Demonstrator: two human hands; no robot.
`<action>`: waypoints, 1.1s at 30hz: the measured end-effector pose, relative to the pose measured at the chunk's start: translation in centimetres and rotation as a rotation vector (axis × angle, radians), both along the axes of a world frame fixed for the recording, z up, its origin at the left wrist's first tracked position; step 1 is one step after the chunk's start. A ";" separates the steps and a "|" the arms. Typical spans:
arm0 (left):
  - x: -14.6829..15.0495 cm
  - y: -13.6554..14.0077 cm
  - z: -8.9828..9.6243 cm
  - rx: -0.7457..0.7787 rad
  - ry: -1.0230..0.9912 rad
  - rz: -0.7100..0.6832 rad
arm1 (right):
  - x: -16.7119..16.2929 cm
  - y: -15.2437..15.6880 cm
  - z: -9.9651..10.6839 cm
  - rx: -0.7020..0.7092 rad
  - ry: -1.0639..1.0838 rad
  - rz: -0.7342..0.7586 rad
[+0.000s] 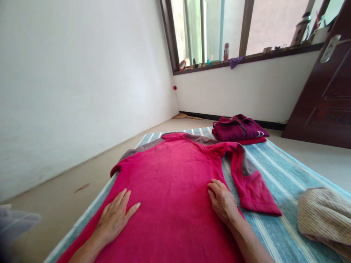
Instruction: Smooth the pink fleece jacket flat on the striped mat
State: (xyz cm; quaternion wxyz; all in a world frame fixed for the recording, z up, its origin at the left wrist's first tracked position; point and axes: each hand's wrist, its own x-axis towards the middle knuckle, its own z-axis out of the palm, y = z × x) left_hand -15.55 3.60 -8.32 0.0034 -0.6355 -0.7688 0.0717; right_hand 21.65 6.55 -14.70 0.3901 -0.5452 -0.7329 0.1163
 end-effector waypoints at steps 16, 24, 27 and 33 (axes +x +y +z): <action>0.0 -0.1 0.0 0.023 -0.014 -0.010 | 0.1 0.1 0.0 -0.027 0.017 0.007; -0.2 0.0 -0.1 0.025 0.011 -0.018 | 0.0 0.0 0.3 -0.018 0.026 0.006; -0.2 -0.1 -0.1 0.033 0.007 -0.020 | 0.0 -0.1 0.3 -0.025 0.016 0.005; 0.1 0.0 0.2 0.018 -0.011 -0.013 | 0.0 0.0 0.3 -0.036 0.020 0.009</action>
